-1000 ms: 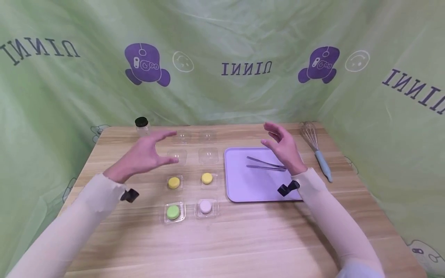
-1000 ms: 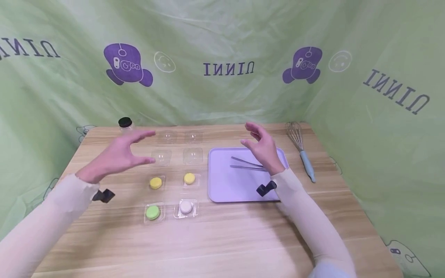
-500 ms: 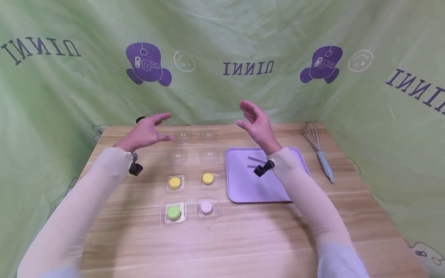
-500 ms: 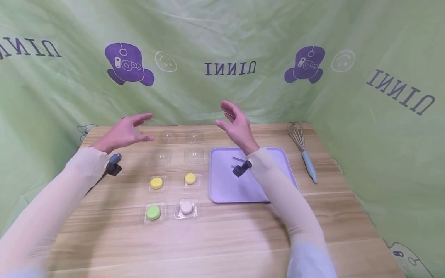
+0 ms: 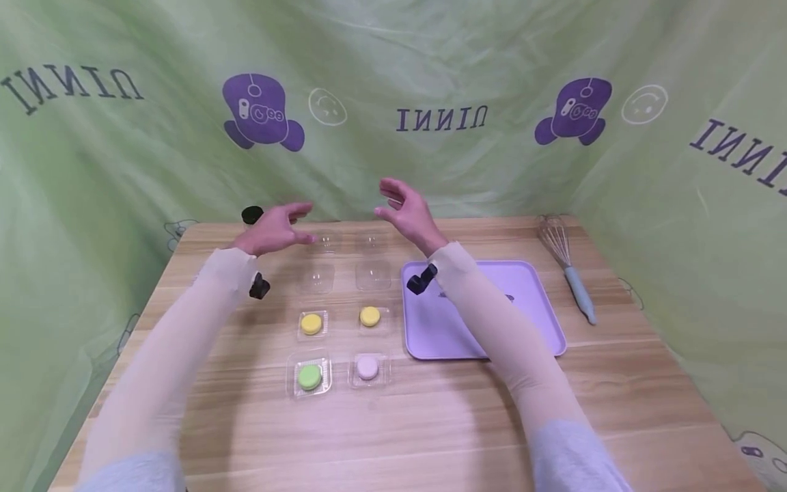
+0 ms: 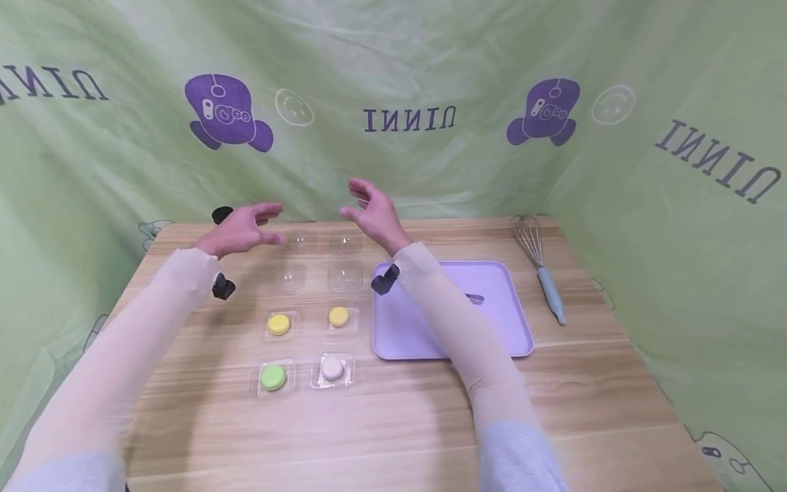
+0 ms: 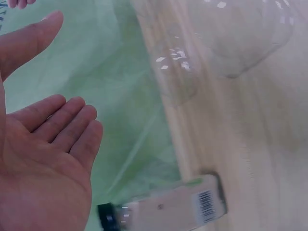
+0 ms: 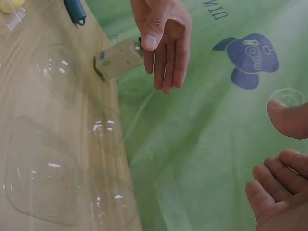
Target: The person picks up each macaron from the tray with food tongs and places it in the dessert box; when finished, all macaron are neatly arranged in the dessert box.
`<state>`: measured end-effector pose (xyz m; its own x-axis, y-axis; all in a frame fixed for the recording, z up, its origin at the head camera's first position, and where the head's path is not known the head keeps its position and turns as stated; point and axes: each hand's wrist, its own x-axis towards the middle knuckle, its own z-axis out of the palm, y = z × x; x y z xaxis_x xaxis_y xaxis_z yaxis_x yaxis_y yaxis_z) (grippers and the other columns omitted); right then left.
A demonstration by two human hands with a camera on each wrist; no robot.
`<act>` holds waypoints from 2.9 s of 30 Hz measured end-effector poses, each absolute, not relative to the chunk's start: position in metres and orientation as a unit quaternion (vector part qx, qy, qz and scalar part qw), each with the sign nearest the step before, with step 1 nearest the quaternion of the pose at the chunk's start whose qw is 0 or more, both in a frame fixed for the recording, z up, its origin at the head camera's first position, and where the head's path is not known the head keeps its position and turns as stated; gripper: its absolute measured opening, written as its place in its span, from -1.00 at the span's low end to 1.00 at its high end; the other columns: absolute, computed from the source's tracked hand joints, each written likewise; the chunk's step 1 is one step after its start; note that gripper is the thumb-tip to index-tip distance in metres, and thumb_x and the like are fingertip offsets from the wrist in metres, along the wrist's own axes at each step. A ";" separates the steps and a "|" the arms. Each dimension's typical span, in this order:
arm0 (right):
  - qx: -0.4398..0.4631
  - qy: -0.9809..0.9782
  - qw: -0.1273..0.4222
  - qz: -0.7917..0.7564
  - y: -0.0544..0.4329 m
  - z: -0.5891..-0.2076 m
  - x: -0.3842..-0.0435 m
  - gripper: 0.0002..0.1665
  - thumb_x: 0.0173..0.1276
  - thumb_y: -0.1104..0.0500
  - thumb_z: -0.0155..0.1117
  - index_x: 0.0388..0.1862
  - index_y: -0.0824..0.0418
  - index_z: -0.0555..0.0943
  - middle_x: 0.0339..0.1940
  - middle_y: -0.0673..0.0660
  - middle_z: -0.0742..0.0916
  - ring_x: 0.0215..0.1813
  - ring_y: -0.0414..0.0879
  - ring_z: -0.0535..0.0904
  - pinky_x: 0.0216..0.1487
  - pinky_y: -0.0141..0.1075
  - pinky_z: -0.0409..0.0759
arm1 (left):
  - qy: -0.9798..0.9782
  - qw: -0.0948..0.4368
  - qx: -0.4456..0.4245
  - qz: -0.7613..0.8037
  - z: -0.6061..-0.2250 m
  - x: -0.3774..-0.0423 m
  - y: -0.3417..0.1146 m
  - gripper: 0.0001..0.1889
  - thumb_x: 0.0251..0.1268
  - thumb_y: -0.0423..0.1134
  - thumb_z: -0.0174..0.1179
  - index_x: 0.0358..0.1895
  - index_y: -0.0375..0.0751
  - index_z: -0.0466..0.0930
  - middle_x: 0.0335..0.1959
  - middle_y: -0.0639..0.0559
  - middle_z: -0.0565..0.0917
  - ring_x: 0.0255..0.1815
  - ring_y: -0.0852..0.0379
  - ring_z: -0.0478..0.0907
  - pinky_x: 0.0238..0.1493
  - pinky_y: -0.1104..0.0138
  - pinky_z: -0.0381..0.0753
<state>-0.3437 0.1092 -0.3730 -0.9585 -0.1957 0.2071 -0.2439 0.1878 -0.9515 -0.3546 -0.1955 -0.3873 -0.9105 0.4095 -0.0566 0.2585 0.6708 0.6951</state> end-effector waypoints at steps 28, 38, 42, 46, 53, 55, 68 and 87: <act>0.090 -0.826 -0.178 0.527 0.023 -0.444 -0.376 -0.10 0.34 0.33 0.34 0.60 0.23 0.20 0.58 0.26 0.38 0.59 0.12 0.31 0.65 -0.13 0.29 | 0.915 0.172 0.134 0.340 -0.445 -0.385 -0.202 -0.14 0.35 -0.11 0.31 0.58 -0.35 0.08 0.59 -0.29 0.24 0.54 -0.30 0.28 0.58 -0.11 0.28; 0.094 -0.832 -0.179 0.517 0.019 -0.447 -0.371 -0.09 0.34 0.33 0.33 0.61 0.24 0.17 0.57 0.30 0.38 0.59 0.16 0.31 0.65 -0.07 0.29 | 0.916 0.177 0.134 0.335 -0.445 -0.386 -0.197 -0.13 0.34 -0.13 0.31 0.58 -0.35 0.06 0.58 -0.31 0.23 0.55 -0.31 0.25 0.61 -0.12 0.23; 0.093 -0.840 -0.168 0.508 0.015 -0.449 -0.371 -0.10 0.33 0.32 0.35 0.60 0.25 0.20 0.54 0.33 0.43 0.57 0.17 0.35 0.63 -0.06 0.33 | 0.912 0.181 0.129 0.346 -0.448 -0.389 -0.197 -0.12 0.31 -0.17 0.32 0.58 -0.36 0.06 0.58 -0.31 0.25 0.55 -0.30 0.27 0.61 -0.11 0.24; 0.083 -0.835 -0.169 0.517 0.013 -0.450 -0.373 -0.11 0.33 0.33 0.35 0.59 0.24 0.22 0.55 0.32 0.41 0.58 0.16 0.33 0.64 -0.07 0.31 | 0.908 0.181 0.128 0.357 -0.449 -0.389 -0.196 -0.13 0.30 -0.23 0.34 0.57 -0.40 0.08 0.55 -0.36 0.27 0.52 -0.33 0.29 0.59 -0.12 0.28; 0.071 -0.819 -0.172 0.543 0.013 -0.450 -0.371 -0.11 0.31 0.37 0.33 0.59 0.21 0.22 0.57 0.32 0.39 0.58 0.18 0.31 0.64 -0.02 0.29 | 0.906 0.163 0.129 0.369 -0.451 -0.387 -0.191 -0.15 0.27 -0.29 0.35 0.53 -0.49 0.11 0.49 -0.44 0.34 0.50 -0.34 0.31 0.60 -0.08 0.28; 0.069 -0.819 -0.169 0.544 0.014 -0.451 -0.371 -0.11 0.31 0.37 0.33 0.59 0.20 0.23 0.56 0.32 0.40 0.58 0.17 0.32 0.64 -0.05 0.30 | 0.905 0.161 0.127 0.372 -0.451 -0.386 -0.191 -0.15 0.28 -0.29 0.35 0.53 -0.49 0.10 0.49 -0.44 0.33 0.51 -0.34 0.30 0.61 -0.08 0.26; 0.051 -0.789 -0.175 0.586 0.018 -0.446 -0.374 -0.11 0.34 0.37 0.29 0.61 0.17 0.19 0.61 0.30 0.33 0.63 0.13 0.26 0.61 -0.13 0.35 | 0.886 0.158 0.080 0.429 -0.451 -0.385 -0.189 -0.21 0.34 -0.28 0.31 0.57 -0.29 0.14 0.50 -0.33 0.37 0.46 -0.25 0.43 0.47 0.00 0.49; 0.073 -0.765 -0.120 0.629 0.031 -0.428 -0.367 -0.10 0.31 0.37 0.35 0.58 -0.01 0.28 0.60 0.14 0.38 0.53 0.09 0.40 0.48 -0.14 0.53 | 0.852 0.070 0.038 0.517 -0.427 -0.371 -0.180 -0.26 0.24 -0.23 0.43 0.48 -0.21 0.35 0.20 -0.30 0.66 0.17 -0.08 0.65 0.17 0.25 0.70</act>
